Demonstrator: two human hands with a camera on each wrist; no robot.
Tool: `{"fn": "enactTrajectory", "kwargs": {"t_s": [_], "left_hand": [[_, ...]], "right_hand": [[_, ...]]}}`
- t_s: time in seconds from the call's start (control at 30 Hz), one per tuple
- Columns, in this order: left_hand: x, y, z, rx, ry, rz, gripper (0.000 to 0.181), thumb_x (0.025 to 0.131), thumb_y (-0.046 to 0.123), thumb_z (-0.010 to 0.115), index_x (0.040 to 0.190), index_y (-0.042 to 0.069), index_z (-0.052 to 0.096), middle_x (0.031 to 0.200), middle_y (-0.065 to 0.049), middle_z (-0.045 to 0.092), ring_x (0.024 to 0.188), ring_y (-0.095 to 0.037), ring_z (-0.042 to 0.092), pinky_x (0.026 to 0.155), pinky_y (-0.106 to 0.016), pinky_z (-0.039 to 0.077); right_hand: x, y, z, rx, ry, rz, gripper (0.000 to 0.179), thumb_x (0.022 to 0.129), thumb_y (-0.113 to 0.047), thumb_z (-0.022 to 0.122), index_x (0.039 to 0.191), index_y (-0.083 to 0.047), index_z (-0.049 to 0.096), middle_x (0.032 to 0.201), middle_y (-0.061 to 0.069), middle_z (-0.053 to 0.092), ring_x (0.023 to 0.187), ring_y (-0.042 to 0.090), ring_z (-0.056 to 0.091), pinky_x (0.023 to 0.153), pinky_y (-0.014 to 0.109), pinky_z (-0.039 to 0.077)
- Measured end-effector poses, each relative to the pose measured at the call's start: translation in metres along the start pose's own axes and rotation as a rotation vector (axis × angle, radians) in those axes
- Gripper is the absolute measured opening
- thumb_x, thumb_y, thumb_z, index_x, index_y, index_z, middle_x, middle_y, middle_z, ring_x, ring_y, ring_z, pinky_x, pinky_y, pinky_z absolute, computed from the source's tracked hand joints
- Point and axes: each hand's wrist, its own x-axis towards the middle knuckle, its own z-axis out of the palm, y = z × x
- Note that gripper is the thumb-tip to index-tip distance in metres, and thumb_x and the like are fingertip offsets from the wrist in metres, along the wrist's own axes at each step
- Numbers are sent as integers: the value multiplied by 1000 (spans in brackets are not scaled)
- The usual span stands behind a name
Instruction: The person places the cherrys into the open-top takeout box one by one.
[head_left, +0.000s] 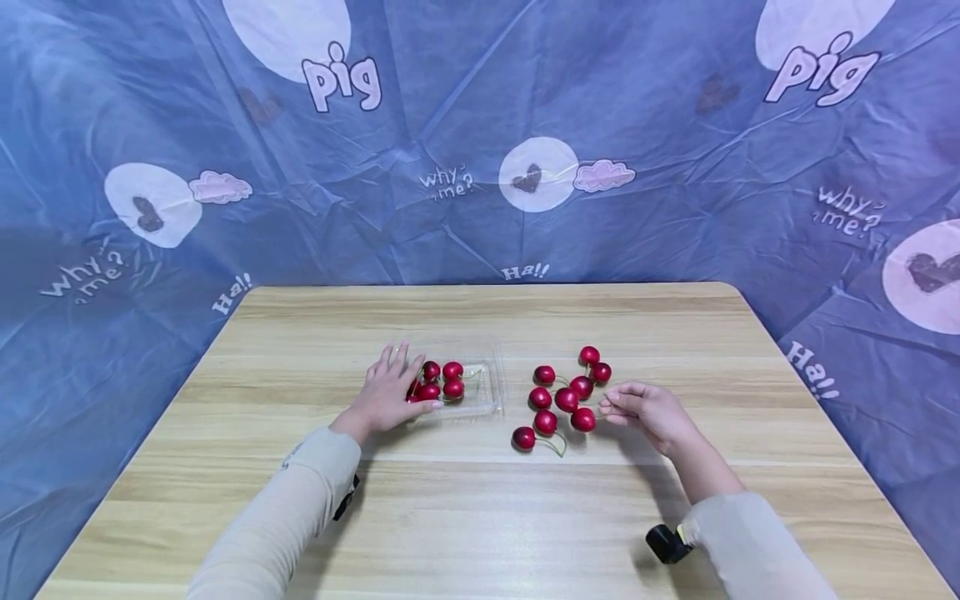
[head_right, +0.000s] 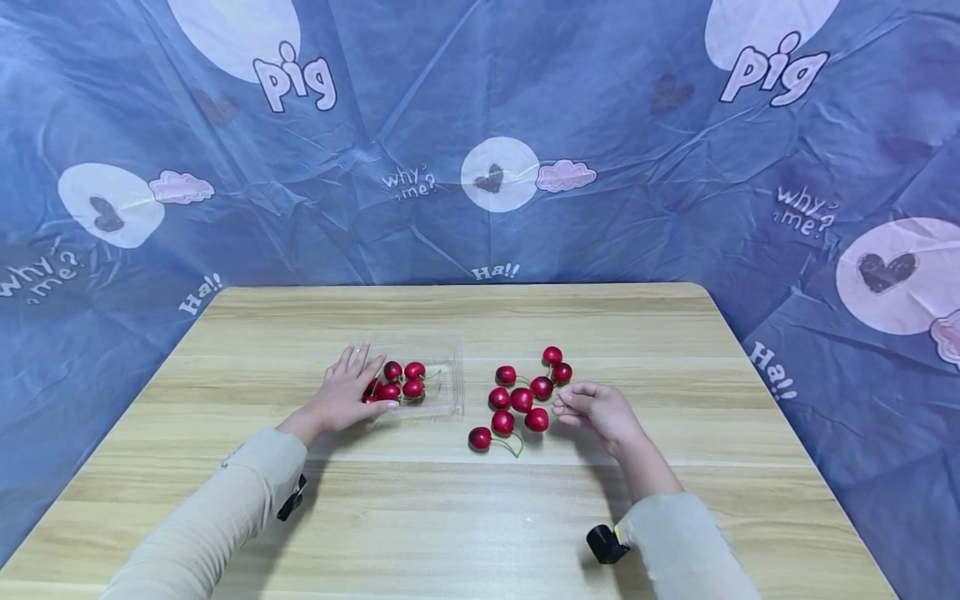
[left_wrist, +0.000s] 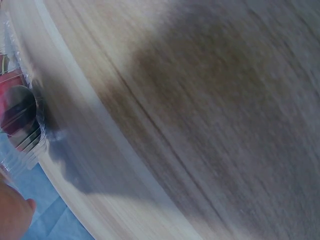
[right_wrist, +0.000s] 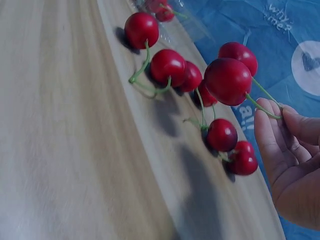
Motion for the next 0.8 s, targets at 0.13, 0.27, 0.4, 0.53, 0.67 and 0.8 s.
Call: {"fn": "enactTrajectory", "kwargs": {"t_s": [0.13, 0.27, 0.4, 0.53, 0.67, 0.8], "left_hand": [[-1, 0, 0, 0, -4, 0, 94, 72, 74, 31, 137, 8, 21, 141, -21, 2, 126, -40, -4, 97, -55, 9], [-1, 0, 0, 5, -2, -2, 93, 72, 74, 30, 138, 9, 20, 141, -20, 3, 126, -39, -5, 97, -54, 10], [0, 0, 0, 1, 0, -4, 94, 71, 75, 30, 138, 10, 20, 141, -20, 2, 126, -39, -5, 98, -54, 9], [0, 0, 0, 0, 1, -2, 94, 71, 75, 30, 138, 9, 20, 141, -20, 3, 126, -39, -5, 97, -54, 10], [-1, 0, 0, 4, 0, -3, 94, 71, 75, 30, 138, 10, 20, 142, -20, 2, 126, -39, -5, 98, -54, 9], [-1, 0, -1, -4, -8, -11, 94, 71, 75, 30, 138, 10, 20, 142, -19, 0, 126, -37, -7, 98, -54, 9]], "right_hand": [[5, -4, 8, -7, -1, -7, 13, 88, 2, 43, 93, 8, 53, 78, 9, 61, 76, 16, 61, 72, 25, 48], [10, -8, 14, 34, -7, -40, 13, 88, 3, 41, 93, 6, 53, 79, 8, 62, 77, 16, 61, 72, 25, 48], [17, -11, 21, 84, -15, -62, 12, 87, 4, 43, 90, 2, 55, 79, 8, 63, 75, 16, 62, 71, 26, 48], [22, -12, 28, 111, -20, -65, 13, 86, 5, 46, 86, -1, 57, 79, 9, 63, 75, 17, 62, 71, 27, 48], [25, -14, 35, 131, -25, -62, 12, 85, 5, 46, 86, 1, 57, 78, 9, 62, 75, 18, 62, 72, 29, 48], [29, -15, 42, 140, -13, -60, 17, 86, 5, 46, 80, -4, 59, 76, 7, 62, 74, 17, 62, 71, 28, 49]]}}
